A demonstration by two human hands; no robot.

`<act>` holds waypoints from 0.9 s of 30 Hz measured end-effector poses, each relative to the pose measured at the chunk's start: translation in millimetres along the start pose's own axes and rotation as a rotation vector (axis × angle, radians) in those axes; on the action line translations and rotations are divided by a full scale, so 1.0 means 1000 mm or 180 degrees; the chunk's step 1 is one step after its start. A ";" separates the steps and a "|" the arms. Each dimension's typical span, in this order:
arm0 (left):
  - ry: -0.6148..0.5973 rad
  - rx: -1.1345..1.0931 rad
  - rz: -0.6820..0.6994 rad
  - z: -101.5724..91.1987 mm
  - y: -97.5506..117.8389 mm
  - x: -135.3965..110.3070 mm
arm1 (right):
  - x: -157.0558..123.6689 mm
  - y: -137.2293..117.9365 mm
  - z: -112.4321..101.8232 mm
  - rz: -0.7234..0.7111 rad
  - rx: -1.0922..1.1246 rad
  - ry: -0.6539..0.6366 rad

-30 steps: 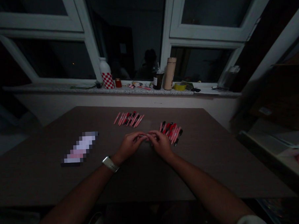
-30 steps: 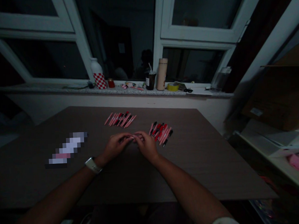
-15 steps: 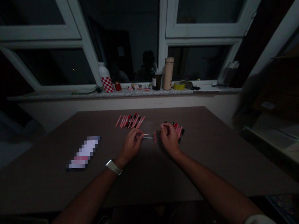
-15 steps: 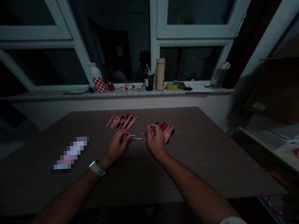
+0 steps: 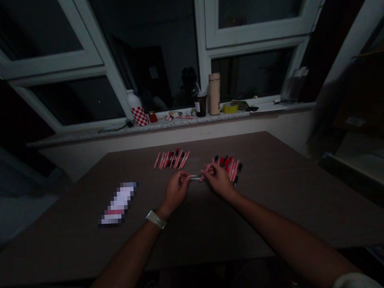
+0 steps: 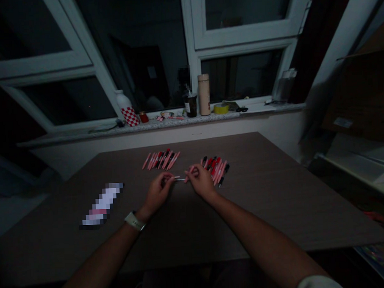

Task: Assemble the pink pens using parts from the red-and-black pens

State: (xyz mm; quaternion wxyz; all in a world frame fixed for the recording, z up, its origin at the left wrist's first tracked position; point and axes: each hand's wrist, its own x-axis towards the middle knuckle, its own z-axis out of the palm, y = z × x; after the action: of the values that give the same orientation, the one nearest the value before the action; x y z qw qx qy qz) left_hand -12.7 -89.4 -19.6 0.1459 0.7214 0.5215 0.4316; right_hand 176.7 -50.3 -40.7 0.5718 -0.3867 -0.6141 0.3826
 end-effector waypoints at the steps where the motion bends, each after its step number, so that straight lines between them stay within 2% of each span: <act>1: -0.0018 -0.0076 -0.0081 0.001 -0.001 0.000 | 0.001 0.001 0.002 0.0053 0.0299 0.0097; 5: 0.0051 -0.0250 -0.0235 0.002 -0.001 0.001 | 0.003 0.002 0.007 0.0376 0.0881 0.0322; 11: 0.0105 -0.0385 -0.0333 0.000 0.001 0.002 | 0.004 0.000 0.006 0.0533 0.1155 0.0507; 23: 0.0102 -0.0359 -0.0336 0.000 0.004 0.002 | 0.002 0.001 0.009 0.0639 0.1226 0.0336; 27: -0.0016 -0.0348 -0.0272 -0.001 0.009 0.001 | 0.000 0.001 0.011 0.0628 0.1223 0.0248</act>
State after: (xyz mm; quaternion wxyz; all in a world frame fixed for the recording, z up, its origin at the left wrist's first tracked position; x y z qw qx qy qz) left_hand -7.2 -92.2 -12.6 0.2047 0.6906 0.5271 0.4510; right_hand 165.8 -50.0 -42.1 0.6181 -0.3433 -0.4666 0.5314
